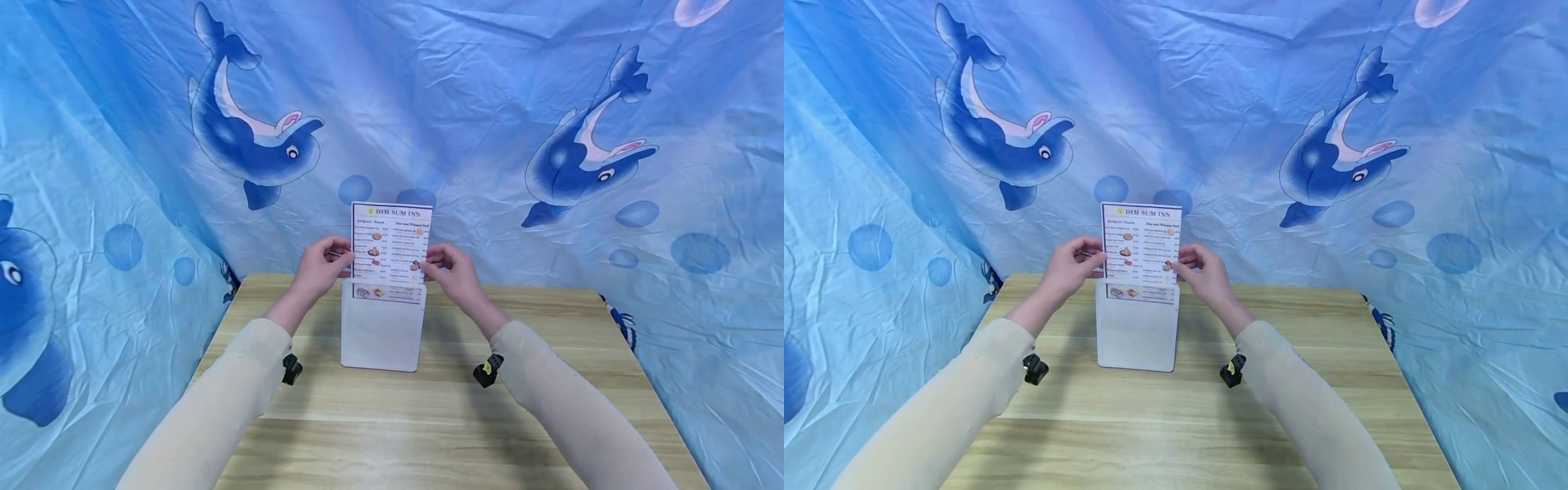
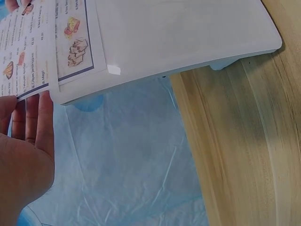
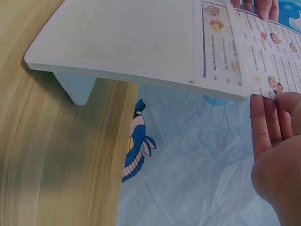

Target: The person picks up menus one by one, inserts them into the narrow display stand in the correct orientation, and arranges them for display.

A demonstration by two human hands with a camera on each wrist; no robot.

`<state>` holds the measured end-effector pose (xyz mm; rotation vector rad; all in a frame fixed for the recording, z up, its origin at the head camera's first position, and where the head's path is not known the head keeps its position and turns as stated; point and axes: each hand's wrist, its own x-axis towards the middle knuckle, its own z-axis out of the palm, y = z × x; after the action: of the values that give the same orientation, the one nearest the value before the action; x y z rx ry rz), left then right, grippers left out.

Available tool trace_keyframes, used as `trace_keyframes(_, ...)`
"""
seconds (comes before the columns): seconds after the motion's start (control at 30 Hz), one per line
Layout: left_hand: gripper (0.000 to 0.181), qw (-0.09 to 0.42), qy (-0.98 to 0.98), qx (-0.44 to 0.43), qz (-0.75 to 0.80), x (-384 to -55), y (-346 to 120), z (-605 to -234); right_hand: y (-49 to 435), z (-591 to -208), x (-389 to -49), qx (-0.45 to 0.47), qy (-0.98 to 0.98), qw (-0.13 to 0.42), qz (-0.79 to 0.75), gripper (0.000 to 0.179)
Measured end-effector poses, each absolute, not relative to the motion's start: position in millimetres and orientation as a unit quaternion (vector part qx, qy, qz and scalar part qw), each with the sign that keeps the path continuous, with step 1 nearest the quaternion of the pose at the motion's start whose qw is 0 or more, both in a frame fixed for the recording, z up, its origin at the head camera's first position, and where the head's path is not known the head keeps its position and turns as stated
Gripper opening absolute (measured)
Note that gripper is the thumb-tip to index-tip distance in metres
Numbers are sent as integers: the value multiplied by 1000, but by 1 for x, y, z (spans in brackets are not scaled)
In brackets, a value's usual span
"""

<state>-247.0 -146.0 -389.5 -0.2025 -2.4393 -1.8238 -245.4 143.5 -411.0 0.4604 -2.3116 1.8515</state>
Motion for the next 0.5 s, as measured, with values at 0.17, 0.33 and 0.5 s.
trace_keyframes(0.17, 23, 48, -799, -66, -596, -249, -145, -390, 146, -409, -247, 152, -770, 72, 616, 24)
trace_keyframes(0.33, 23, 48, -800, -65, -595, -249, -145, -388, 149, -399, -252, 156, -750, 83, 638, 26)
trace_keyframes(0.5, 23, 47, -799, -65, -596, -247, -145, -387, 149, -386, -257, 158, -742, 92, 645, 27)
